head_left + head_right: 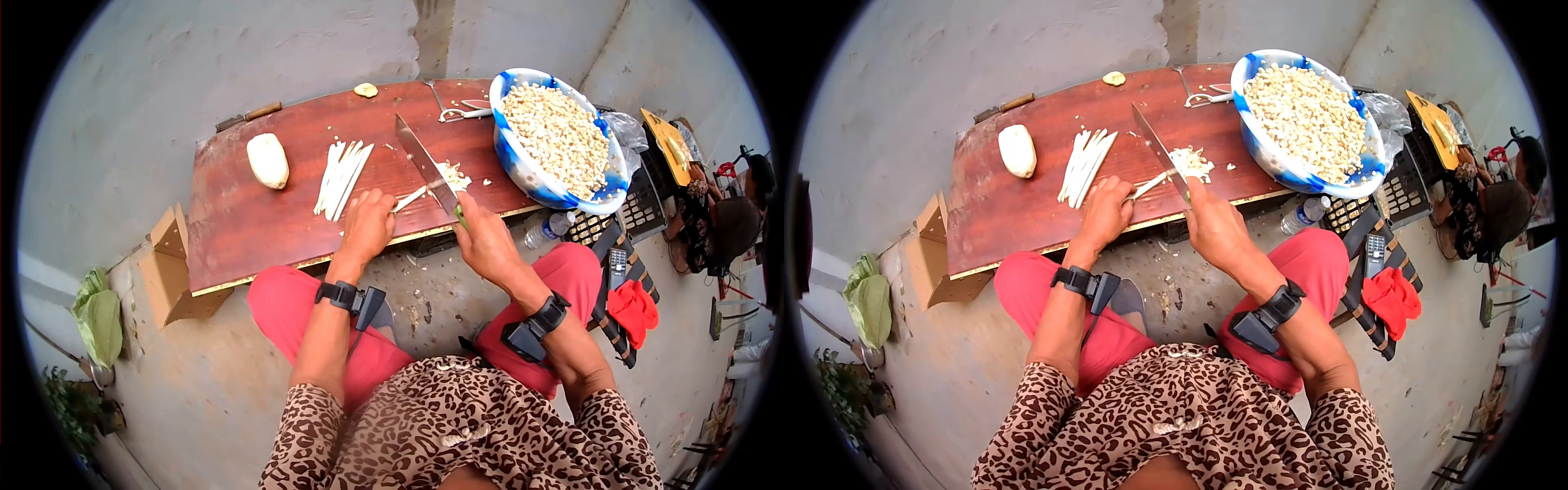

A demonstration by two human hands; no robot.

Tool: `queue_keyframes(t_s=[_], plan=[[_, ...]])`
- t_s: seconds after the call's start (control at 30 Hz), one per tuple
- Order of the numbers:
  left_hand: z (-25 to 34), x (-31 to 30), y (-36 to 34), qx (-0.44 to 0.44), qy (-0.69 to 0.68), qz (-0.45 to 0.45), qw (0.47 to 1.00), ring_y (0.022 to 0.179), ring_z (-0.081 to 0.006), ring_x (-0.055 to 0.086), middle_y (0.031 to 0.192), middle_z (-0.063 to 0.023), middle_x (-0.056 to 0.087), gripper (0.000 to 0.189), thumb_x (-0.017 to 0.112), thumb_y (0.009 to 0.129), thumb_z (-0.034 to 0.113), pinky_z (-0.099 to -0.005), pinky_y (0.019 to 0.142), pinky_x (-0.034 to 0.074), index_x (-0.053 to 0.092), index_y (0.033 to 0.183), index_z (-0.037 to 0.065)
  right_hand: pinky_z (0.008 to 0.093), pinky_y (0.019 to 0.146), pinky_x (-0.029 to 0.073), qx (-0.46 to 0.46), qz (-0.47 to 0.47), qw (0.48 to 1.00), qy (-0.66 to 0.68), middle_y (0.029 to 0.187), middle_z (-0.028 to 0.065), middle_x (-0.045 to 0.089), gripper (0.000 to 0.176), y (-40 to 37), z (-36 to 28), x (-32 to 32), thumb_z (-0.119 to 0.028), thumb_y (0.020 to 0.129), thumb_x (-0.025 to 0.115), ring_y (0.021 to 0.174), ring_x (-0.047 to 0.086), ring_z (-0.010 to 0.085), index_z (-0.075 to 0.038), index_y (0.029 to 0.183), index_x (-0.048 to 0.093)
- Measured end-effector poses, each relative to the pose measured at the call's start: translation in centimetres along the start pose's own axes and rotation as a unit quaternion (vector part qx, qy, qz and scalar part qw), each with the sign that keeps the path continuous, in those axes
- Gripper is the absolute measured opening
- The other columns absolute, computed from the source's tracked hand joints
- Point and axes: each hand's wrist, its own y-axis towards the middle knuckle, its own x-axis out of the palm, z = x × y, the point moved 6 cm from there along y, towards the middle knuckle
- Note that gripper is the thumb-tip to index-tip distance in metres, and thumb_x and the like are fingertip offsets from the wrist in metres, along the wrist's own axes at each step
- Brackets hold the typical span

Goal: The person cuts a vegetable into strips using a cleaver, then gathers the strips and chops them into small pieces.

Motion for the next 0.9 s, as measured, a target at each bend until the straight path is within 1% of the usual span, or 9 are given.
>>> queue_keyframes(t_s=[0.07,0.27,0.37,0.47,0.57,0.67,0.77,0.87,0.9], plan=[[-0.4,-0.1,0.1,-0.008,0.003,-0.01,1.0,0.096,-0.0348,0.058,0.092,-0.0139,0.06,0.016,0.064,0.079,0.005,-0.0446,0.083,0.047,0.067,0.094,0.004,0.0529,0.078,0.047,-0.036,0.027,0.999,-0.005,0.099,0.0289,0.062,0.049,0.4,-0.6,0.1,-0.003,0.086,0.062,0.091,0.06,0.0489,0.004,0.131,0.043],[-0.6,-0.4,0.1,-0.018,-0.004,-0.006,1.0,0.097,-0.0348,0.058,0.093,-0.0143,0.061,0.016,0.064,0.078,0.005,-0.0446,0.084,0.046,0.067,0.094,0.004,0.0529,0.079,0.047,0.016,-0.029,0.999,-0.034,0.104,0.0318,0.061,0.049,0.7,1.8,3.2,-0.001,0.086,0.062,0.094,0.059,0.0496,0.004,0.131,0.044],[-0.4,-0.4,0.0,-0.025,-0.005,-0.006,1.0,0.097,-0.0349,0.058,0.093,-0.0142,0.061,0.016,0.064,0.078,0.005,-0.0443,0.084,0.046,0.067,0.094,0.004,0.0535,0.079,0.047,0.019,-0.027,0.999,-0.019,0.105,0.0325,0.061,0.049,1.0,1.2,2.2,-0.001,0.086,0.062,0.094,0.059,0.0503,0.004,0.131,0.044],[0.0,-0.1,0.1,-0.029,-0.005,-0.012,0.999,0.097,-0.0347,0.058,0.093,-0.014,0.061,0.016,0.064,0.078,0.005,-0.0443,0.084,0.045,0.067,0.094,0.004,0.0559,0.077,0.049,-0.027,0.012,1.0,-0.009,0.101,0.0308,0.064,0.045,1.1,-0.5,1.1,-0.006,0.09,0.057,0.089,0.062,0.05,0.001,0.132,0.041],[0.2,0.3,0.2,-0.022,0.002,-0.015,1.0,0.096,-0.0344,0.057,0.092,-0.0137,0.06,0.016,0.064,0.078,0.005,-0.0446,0.083,0.045,0.067,0.094,0.005,0.0534,0.076,0.047,-0.015,0.001,1.0,-0.025,0.099,0.0318,0.062,0.048,1.2,-0.7,1.8,-0.001,0.086,0.062,0.09,0.06,0.0504,0.006,0.13,0.044],[0.1,0.3,0.3,-0.014,0.001,-0.01,1.0,0.096,-0.0341,0.057,0.092,-0.0137,0.06,0.016,0.065,0.077,0.005,-0.0449,0.083,0.045,0.066,0.093,0.005,0.0532,0.075,0.048,0.004,-0.02,0.999,-0.044,0.096,0.0314,0.063,0.048,1.1,1.6,3.3,-0.001,0.085,0.062,0.088,0.06,0.05,0.006,0.13,0.044],[0.0,0.4,0.0,-0.016,0.004,-0.013,1.0,0.096,-0.034,0.057,0.092,-0.0136,0.059,0.015,0.065,0.076,0.005,-0.0449,0.083,0.044,0.066,0.092,0.005,0.0535,0.075,0.047,0.015,-0.01,0.999,-0.027,0.094,0.0308,0.063,0.048,1.5,1.5,2.0,-0.001,0.086,0.061,0.087,0.06,0.0499,0.007,0.13,0.044],[0.1,0.9,0.2,-0.015,0.001,-0.011,1.0,0.095,-0.0341,0.057,0.091,-0.0135,0.059,0.015,0.065,0.076,0.005,-0.0447,0.083,0.044,0.065,0.091,0.004,0.0565,0.074,0.049,-0.031,0.02,0.999,-0.021,0.091,0.0309,0.064,0.045,1.5,0.1,0.8,-0.006,0.089,0.056,0.084,0.062,0.0507,0.005,0.131,0.042],[0.3,0.9,0.3,-0.012,0.002,-0.011,1.0,0.095,-0.034,0.057,0.091,-0.0134,0.059,0.015,0.065,0.076,0.005,-0.0446,0.084,0.044,0.065,0.091,0.004,0.0563,0.074,0.049,-0.034,0.02,0.999,-0.029,0.091,0.031,0.064,0.045,1.4,-0.1,1.1,-0.005,0.089,0.057,0.084,0.062,0.0505,0.005,0.131,0.042]])
